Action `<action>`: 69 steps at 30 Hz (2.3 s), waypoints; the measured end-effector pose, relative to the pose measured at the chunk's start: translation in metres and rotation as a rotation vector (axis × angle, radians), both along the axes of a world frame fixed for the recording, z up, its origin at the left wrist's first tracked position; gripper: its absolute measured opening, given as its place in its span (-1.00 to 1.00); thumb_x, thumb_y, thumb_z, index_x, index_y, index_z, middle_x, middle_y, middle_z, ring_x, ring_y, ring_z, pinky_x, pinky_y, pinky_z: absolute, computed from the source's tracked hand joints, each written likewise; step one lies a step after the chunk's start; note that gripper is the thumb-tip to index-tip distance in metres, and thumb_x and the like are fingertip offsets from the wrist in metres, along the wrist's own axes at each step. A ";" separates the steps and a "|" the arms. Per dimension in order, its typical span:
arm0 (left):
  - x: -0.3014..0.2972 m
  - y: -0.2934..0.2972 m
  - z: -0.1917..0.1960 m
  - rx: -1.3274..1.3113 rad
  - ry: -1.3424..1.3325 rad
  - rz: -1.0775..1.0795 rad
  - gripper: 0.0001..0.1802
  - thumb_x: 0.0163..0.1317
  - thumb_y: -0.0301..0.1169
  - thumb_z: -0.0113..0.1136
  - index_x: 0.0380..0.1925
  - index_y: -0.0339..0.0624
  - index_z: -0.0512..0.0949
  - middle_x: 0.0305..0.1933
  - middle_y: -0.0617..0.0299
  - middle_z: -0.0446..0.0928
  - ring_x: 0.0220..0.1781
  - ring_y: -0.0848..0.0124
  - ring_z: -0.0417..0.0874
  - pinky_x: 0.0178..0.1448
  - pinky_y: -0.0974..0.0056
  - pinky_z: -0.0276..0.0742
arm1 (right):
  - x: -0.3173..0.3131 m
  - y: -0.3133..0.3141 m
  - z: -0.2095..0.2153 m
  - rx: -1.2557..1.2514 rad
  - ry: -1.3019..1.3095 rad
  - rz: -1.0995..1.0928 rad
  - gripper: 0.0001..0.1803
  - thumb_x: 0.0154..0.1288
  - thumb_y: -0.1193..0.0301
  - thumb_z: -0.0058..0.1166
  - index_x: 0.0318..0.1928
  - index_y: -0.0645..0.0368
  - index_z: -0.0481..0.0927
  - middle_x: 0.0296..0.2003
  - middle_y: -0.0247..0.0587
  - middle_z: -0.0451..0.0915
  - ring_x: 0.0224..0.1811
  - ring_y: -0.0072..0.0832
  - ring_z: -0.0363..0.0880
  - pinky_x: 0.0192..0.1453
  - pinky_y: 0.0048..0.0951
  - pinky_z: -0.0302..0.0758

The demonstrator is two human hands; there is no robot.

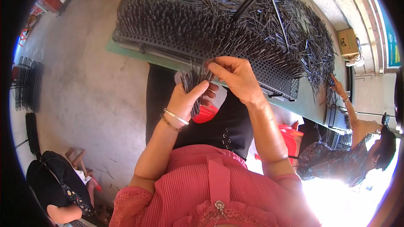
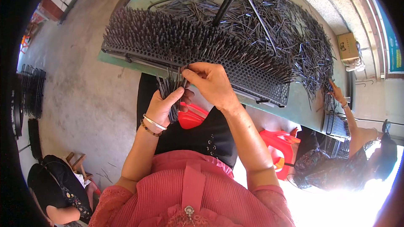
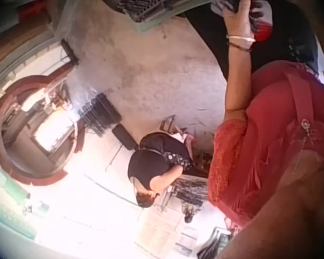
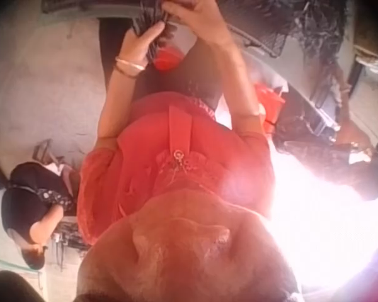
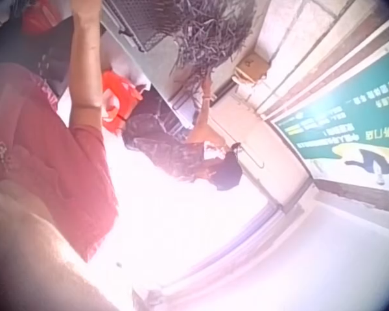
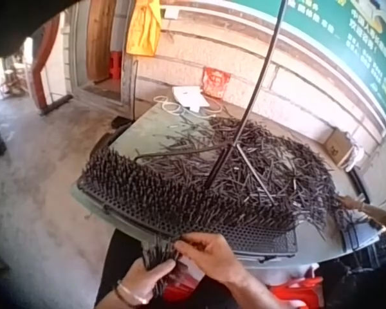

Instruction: Manually inserting thin metal rods into a perforated metal plate on a workbench.

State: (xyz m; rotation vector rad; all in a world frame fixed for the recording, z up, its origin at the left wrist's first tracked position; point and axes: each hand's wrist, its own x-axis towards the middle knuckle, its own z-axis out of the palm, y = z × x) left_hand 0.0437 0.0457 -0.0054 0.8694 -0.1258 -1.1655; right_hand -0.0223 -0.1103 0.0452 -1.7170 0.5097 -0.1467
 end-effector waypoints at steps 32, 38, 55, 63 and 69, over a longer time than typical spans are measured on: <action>0.015 0.007 -0.005 0.036 0.117 -0.043 -0.62 0.33 -0.29 0.08 0.08 -0.23 0.42 -0.10 0.03 0.60 -0.25 0.35 0.65 -0.23 0.36 0.58 | 0.059 0.001 -0.014 -0.835 -0.541 -0.359 -0.68 0.10 0.52 0.30 -0.08 0.17 0.61 -0.35 -0.21 0.65 -0.28 -0.51 0.65 -0.14 -0.51 0.52; 0.012 0.006 0.002 0.096 0.086 -0.039 -0.64 0.36 -0.30 0.06 0.10 -0.18 0.42 -0.23 0.09 0.62 -0.49 0.56 0.53 -0.50 0.48 0.40 | 0.058 -0.003 -0.016 -0.986 -0.544 -0.291 -0.69 0.02 0.49 0.33 -0.15 0.12 0.64 -0.36 -0.28 0.65 -0.31 -0.40 0.56 -0.15 -0.40 0.44; 0.010 0.007 -0.001 0.044 -0.019 -0.051 -0.64 0.35 -0.24 0.08 0.05 -0.18 0.45 -0.23 0.10 0.63 -0.52 0.62 0.49 -0.52 0.55 0.35 | 0.042 -0.004 0.004 -0.836 -0.493 -0.177 -0.82 0.10 0.43 0.27 -0.27 0.23 0.67 -0.33 -0.26 0.62 -0.32 -0.42 0.57 -0.22 -0.44 0.45; 0.000 -0.003 0.016 0.007 -0.183 -0.133 -0.69 0.37 -0.26 0.04 -0.09 -0.31 0.50 -0.16 0.04 0.63 -0.27 0.45 0.65 -0.36 0.45 0.52 | -0.004 -0.002 0.015 -0.057 0.013 -0.001 -0.80 0.18 0.42 0.26 -0.25 0.32 0.66 -0.47 -0.37 0.62 -0.41 -0.76 0.47 -0.34 -0.63 0.41; -0.016 -0.017 -0.005 -0.002 -0.137 -0.037 -0.63 0.36 -0.31 0.06 0.04 -0.35 0.46 -0.12 -0.01 0.61 -0.14 0.31 0.66 -0.10 0.29 0.62 | -0.018 -0.020 0.016 -0.041 -0.128 -0.250 -0.84 0.21 0.51 0.21 -0.20 0.33 0.65 -0.43 -0.37 0.63 -0.39 -0.73 0.50 -0.29 -0.67 0.42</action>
